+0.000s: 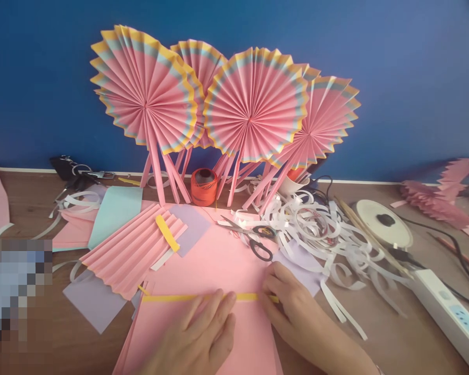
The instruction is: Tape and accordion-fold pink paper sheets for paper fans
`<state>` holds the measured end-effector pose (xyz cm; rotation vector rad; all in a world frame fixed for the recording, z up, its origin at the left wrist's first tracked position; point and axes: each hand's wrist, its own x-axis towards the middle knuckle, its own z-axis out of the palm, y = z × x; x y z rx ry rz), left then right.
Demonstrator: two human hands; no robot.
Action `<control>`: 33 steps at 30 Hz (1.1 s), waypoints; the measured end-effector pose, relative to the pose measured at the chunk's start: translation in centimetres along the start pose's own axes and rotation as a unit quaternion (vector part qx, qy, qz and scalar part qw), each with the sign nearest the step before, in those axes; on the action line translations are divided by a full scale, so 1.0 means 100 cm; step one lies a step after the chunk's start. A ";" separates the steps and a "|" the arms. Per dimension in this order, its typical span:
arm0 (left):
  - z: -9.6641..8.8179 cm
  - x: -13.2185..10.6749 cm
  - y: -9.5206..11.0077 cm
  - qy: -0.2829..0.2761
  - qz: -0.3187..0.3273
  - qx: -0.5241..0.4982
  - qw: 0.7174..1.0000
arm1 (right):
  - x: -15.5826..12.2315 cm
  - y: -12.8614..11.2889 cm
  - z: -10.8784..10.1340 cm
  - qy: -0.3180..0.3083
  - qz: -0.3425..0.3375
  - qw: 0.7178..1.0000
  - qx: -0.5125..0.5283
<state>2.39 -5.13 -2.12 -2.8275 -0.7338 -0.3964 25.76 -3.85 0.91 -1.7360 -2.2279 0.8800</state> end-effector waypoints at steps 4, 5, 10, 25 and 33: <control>-0.001 0.000 0.000 -0.002 0.005 0.003 1.000 | -0.001 0.003 0.004 0.008 -0.004 1.000 -0.026; 0.000 0.000 0.000 0.002 0.007 0.003 1.000 | -0.001 0.004 0.005 0.011 -0.005 0.999 -0.031; 0.005 -0.001 0.000 0.003 0.002 -0.007 1.000 | 0.000 0.006 0.008 0.024 -0.008 0.998 -0.052; 0.007 -0.005 0.007 0.011 -0.064 -0.009 0.998 | -0.004 -0.001 -0.014 0.013 -0.004 1.000 0.013; 0.011 -0.008 0.004 -0.005 -0.062 -0.034 0.998 | -0.003 -0.003 -0.007 0.064 -0.020 0.997 0.048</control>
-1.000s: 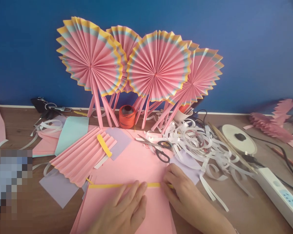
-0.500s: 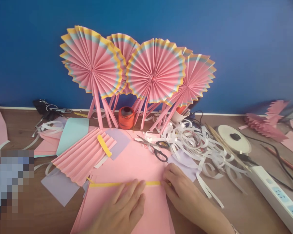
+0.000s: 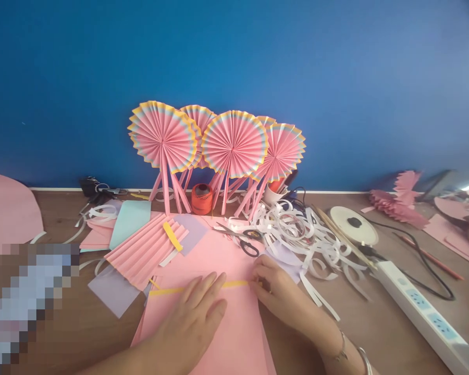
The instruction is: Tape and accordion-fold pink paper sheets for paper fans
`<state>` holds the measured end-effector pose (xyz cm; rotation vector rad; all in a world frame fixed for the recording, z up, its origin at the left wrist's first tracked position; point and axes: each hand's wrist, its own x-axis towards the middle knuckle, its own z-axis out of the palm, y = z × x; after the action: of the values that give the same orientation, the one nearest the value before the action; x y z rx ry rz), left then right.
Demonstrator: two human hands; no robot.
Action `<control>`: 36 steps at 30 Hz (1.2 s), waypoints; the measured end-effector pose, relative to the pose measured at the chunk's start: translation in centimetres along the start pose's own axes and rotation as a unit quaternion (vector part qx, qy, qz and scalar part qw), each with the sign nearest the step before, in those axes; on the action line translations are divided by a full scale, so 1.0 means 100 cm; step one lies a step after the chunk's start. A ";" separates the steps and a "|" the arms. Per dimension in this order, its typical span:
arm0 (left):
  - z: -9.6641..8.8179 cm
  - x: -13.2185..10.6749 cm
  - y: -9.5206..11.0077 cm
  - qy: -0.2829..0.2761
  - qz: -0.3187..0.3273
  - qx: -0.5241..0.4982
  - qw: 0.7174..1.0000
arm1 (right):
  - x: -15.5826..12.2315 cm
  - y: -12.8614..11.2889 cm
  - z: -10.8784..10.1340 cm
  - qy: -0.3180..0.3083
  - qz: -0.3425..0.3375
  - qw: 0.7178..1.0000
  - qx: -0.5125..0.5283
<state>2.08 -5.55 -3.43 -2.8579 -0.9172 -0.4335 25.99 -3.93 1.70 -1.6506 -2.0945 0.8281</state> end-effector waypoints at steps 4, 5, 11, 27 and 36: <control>-0.020 0.015 -0.006 -0.007 -0.076 -0.098 0.992 | -0.001 -0.009 -0.001 0.029 -0.073 0.996 0.035; -0.025 0.021 -0.007 -0.010 -0.104 -0.145 0.984 | -0.001 -0.012 -0.001 0.033 -0.090 0.995 0.041; -0.032 0.056 -0.007 -0.016 -0.186 -0.316 0.930 | -0.003 -0.019 0.007 0.073 -0.156 0.985 0.034; -0.026 0.062 -0.023 -0.004 -0.244 -0.357 0.902 | 0.028 0.062 -0.011 0.317 0.052 0.946 -0.041; -0.021 0.065 -0.028 0.013 -0.284 -0.309 0.907 | 0.014 -0.004 0.008 0.208 -0.103 0.971 -0.052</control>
<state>5.02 -0.08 0.61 -3.0205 -1.9155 -0.9676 24.86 -2.85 1.23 -1.4679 -1.9872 0.2783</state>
